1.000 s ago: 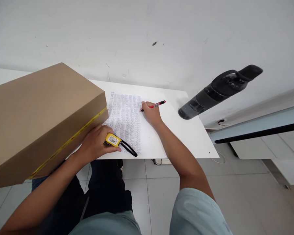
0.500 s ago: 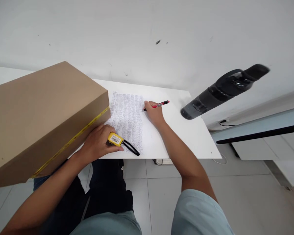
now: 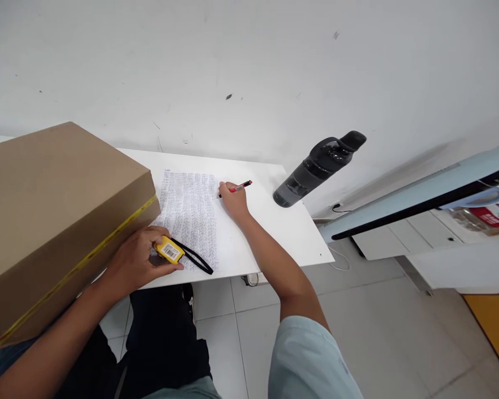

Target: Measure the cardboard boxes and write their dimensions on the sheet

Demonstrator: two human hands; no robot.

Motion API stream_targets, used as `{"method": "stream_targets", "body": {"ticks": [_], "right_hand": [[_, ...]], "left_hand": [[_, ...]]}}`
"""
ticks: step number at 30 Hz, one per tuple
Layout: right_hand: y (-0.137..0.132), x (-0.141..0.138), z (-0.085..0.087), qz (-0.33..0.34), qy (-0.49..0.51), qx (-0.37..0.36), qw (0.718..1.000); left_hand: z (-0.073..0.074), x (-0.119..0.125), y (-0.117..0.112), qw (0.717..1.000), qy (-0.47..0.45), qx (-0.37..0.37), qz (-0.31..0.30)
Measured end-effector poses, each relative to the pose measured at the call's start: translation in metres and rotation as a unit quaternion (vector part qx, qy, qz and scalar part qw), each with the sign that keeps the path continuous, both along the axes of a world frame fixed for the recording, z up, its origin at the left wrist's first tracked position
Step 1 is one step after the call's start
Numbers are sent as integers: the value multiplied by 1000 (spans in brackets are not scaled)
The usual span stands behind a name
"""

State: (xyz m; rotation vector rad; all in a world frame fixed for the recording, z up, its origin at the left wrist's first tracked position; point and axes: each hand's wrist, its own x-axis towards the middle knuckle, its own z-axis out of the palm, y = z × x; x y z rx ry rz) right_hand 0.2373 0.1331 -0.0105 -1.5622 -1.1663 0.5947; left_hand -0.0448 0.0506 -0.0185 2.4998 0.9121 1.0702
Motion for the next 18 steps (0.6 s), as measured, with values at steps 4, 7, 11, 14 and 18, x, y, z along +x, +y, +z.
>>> {"method": "stream_targets", "body": {"ticks": [4, 7, 11, 14, 18], "right_hand": [[0, 2, -1, 8, 2, 0, 1000], [0, 2, -1, 20, 2, -2, 1000], [-1, 2, -1, 16, 1, 1, 1000], [-2, 1, -1, 15, -3, 6, 1000], [-2, 1, -1, -2, -7, 8, 1000]], "left_hand": [[0, -1, 0, 1000, 8, -3, 8], [-2, 0, 1, 1000, 12, 8, 4], [-3, 2, 2, 1000, 20, -1, 1], [-1, 2, 2, 999, 41, -23, -1], [4, 4, 0, 996, 86, -21, 0]]}}
